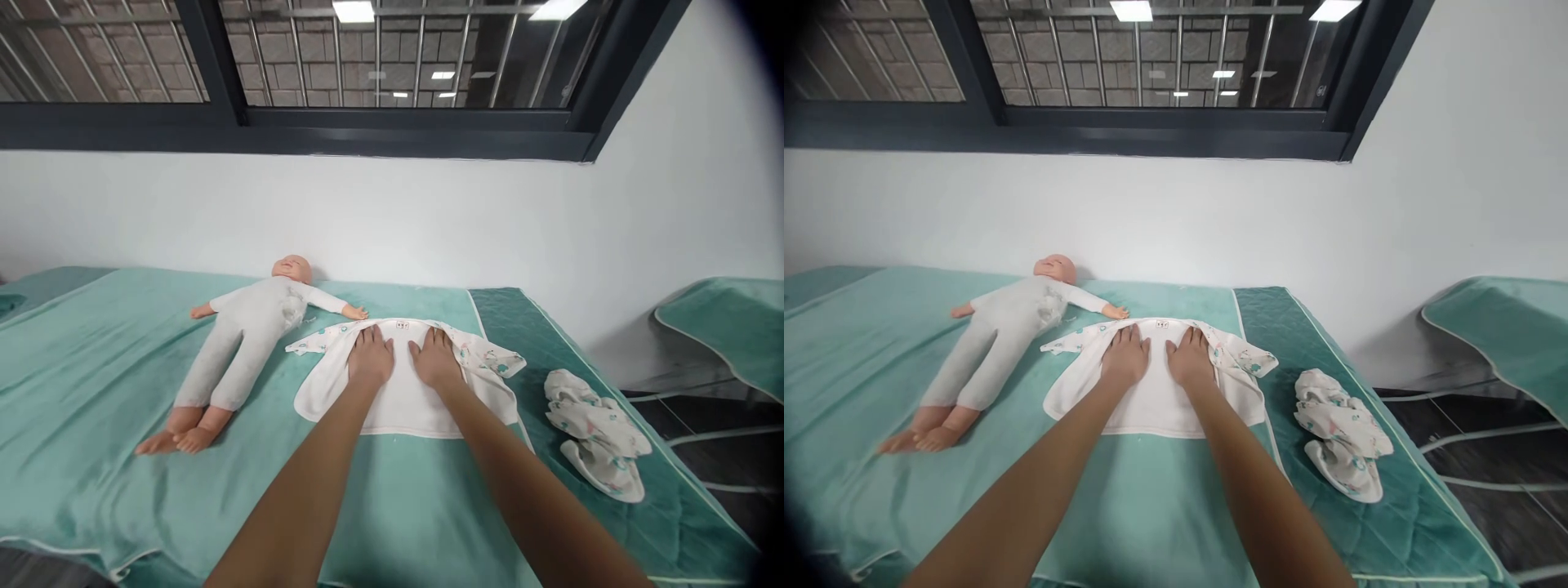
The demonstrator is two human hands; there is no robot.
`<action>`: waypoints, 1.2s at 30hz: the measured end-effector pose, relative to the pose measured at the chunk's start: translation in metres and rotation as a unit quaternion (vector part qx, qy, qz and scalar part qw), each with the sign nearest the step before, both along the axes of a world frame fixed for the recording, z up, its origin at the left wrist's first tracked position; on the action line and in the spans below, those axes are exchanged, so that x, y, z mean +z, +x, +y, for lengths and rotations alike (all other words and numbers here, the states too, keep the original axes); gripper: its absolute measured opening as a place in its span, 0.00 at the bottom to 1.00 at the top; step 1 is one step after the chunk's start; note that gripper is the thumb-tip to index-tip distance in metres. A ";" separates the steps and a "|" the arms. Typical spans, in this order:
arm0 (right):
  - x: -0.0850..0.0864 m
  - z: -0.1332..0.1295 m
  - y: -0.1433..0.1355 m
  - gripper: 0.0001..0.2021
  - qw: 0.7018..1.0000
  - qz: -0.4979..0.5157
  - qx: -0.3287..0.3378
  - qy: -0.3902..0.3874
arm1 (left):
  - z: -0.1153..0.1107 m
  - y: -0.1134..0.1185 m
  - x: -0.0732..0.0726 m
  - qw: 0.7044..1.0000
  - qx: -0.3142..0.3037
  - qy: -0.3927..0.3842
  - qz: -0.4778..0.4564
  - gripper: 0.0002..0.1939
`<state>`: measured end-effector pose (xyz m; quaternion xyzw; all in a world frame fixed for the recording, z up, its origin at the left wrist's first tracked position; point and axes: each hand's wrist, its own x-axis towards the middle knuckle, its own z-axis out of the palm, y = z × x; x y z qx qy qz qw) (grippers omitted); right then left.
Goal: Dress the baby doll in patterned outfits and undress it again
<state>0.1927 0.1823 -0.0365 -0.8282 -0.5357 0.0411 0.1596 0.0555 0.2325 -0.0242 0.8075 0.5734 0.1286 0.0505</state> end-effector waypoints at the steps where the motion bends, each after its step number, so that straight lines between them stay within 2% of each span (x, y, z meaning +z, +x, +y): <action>1: 0.000 0.000 0.000 0.37 1.000 0.001 0.001 -0.002 | -0.001 0.000 0.000 1.000 0.001 0.002 -0.001 0.33; 14: -0.001 -0.001 0.001 0.36 1.000 0.006 -0.011 0.011 | -0.014 -0.007 -0.005 1.000 -0.003 0.024 -0.008 0.32; 19: 0.003 -0.008 -0.001 0.28 0.998 -0.023 -0.002 0.052 | -0.018 -0.011 -0.005 0.999 -0.010 0.037 -0.009 0.32; 23: 0.006 -0.013 -0.005 0.21 0.995 -0.060 0.027 0.077 | -0.023 -0.010 -0.006 0.998 -0.012 0.053 -0.015 0.30; 26: 0.007 -0.014 -0.009 0.19 0.989 -0.082 0.089 0.083 | -0.030 -0.014 -0.003 0.996 -0.033 0.076 -0.025 0.26; 28: 0.007 -0.014 -0.011 0.19 0.984 -0.090 0.132 0.081 | -0.034 -0.024 0.003 0.991 -0.065 0.102 -0.050 0.23; 30: 0.006 -0.012 -0.012 0.19 0.980 -0.096 0.152 0.079 | -0.035 -0.043 0.009 0.985 -0.073 0.132 -0.085 0.21; 31: 0.006 -0.011 -0.012 0.19 0.980 -0.097 0.155 0.080 | -0.034 -0.056 0.012 0.983 -0.056 0.143 -0.103 0.20; 33: 0.004 -0.008 -0.010 0.21 0.980 -0.098 0.153 0.082 | -0.030 -0.087 0.015 0.979 0.018 0.152 -0.134 0.19; 35: 0.003 -0.007 -0.008 0.21 0.981 -0.095 0.148 0.083 | -0.024 -0.116 0.013 0.970 0.105 0.142 -0.165 0.18; 36: 0.002 -0.007 -0.007 0.22 0.982 -0.092 0.145 0.084 | -0.021 -0.128 0.010 0.967 0.125 0.125 -0.181 0.19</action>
